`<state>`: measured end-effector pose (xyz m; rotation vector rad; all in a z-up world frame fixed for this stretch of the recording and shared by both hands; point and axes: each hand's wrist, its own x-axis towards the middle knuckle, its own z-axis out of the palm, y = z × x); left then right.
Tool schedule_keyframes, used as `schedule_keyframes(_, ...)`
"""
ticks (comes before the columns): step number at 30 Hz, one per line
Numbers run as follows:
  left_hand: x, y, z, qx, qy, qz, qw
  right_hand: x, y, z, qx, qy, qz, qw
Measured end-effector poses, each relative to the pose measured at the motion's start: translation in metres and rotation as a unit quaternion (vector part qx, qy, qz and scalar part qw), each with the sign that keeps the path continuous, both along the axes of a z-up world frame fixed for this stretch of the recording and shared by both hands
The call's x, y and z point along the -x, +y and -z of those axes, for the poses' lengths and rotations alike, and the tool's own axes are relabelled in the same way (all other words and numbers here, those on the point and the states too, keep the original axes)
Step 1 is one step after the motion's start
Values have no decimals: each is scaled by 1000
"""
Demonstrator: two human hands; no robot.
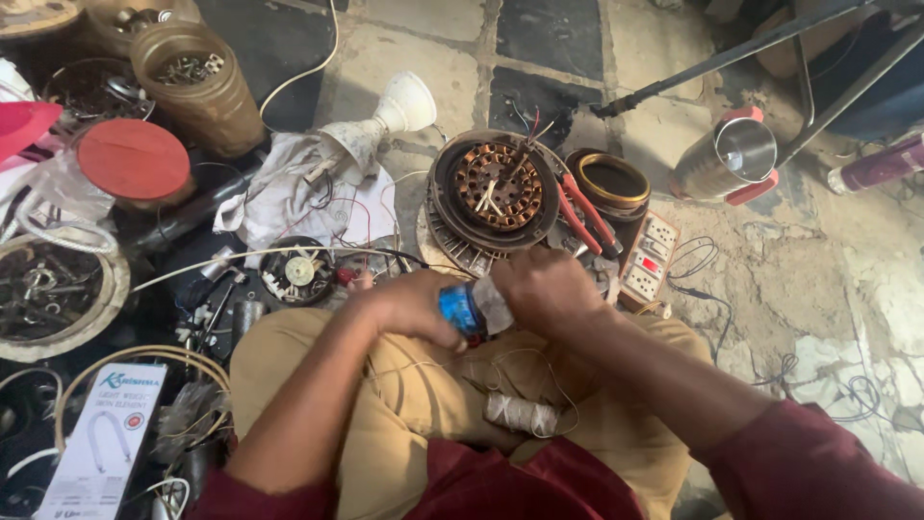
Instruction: The person repairs a fan by connecting and insulating wires on the motor stator. They apply liquid adhesive from a bottle, wipe the stator with a cloth, and use a screwdriver to handle the wiring and components.
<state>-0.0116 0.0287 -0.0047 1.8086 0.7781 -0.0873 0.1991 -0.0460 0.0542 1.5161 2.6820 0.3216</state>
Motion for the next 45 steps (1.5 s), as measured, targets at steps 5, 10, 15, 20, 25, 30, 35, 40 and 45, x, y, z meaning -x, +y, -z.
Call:
schedule_keyframes(5,-10,-32,0,-389,-141,-102,904,-4,1,-23,262,-48,221,938)
schedule_keyframes(10,-7,-24,20,-599,-147,-128,776,-35,2,-11,292,50,276,915)
schedule_keyframes(15,16,-1,18,10,-61,-99,993,-137,-5,-32,-87,170,272,943)
schedule_keyframes(20,-14,-13,15,-140,-225,-140,954,-151,17,23,-3,154,429,890)
schedule_keyframes(25,-16,-14,29,-156,-376,-182,895,-142,37,88,95,234,447,858)
schedule_keyframes(30,-14,-9,26,-174,-292,-262,903,-140,37,79,87,350,396,845)
schedule_keyframes(35,-16,-6,17,-223,-307,-270,885,-136,22,62,29,413,345,843)
schedule_keyframes(40,-14,-8,12,-220,-276,-276,894,-137,16,65,35,422,370,827)
schedule_keyframes(45,-14,-8,12,-229,-283,-276,890,-148,12,85,28,414,378,828)
